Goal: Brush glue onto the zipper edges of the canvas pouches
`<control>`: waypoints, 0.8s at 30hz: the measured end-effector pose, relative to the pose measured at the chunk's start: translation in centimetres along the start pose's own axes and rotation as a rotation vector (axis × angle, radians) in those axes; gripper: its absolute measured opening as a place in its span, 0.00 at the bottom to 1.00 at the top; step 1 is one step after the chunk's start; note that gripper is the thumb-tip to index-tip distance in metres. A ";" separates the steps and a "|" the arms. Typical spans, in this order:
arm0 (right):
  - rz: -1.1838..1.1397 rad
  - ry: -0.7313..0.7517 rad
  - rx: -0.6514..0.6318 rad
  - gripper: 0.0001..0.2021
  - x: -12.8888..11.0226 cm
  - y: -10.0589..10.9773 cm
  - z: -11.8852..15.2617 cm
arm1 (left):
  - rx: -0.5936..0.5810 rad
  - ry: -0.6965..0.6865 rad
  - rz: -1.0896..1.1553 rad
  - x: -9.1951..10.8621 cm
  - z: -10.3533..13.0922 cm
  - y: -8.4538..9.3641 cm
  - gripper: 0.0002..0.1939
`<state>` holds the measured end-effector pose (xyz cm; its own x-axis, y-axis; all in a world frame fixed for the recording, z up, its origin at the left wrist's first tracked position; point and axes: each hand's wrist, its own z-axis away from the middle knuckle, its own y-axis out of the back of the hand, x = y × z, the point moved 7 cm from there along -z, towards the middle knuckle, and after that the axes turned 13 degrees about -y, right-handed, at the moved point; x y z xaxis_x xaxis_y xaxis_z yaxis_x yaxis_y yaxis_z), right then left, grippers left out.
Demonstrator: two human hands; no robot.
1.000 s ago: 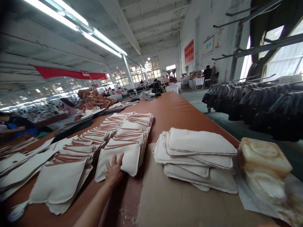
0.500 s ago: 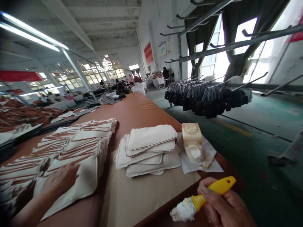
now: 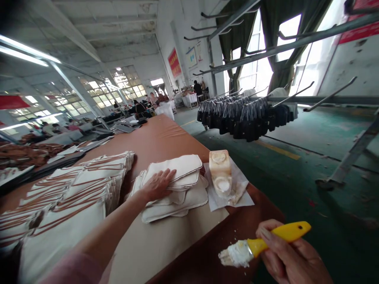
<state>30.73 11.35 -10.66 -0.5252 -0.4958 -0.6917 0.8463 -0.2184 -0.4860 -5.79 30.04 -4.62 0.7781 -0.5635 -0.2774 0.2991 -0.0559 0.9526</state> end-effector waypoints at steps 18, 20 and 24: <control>-0.079 0.219 -0.103 0.10 -4.1 -0.5 4.0 | 0.153 0.179 -0.108 9.0 8.4 5.1 0.30; -0.076 0.208 -0.125 0.10 -3.7 -0.4 4.1 | 0.085 0.128 -0.030 13.6 11.2 0.5 0.33; -0.042 0.178 -0.128 0.09 -3.2 -0.5 4.3 | 0.034 0.097 0.141 16.8 13.7 -3.2 0.18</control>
<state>32.38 9.46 -5.96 -0.5766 -0.3299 -0.7475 0.8111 -0.1215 -0.5721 -1.25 9.49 -10.66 0.8609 -0.4860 -0.1503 0.1658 -0.0113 0.9861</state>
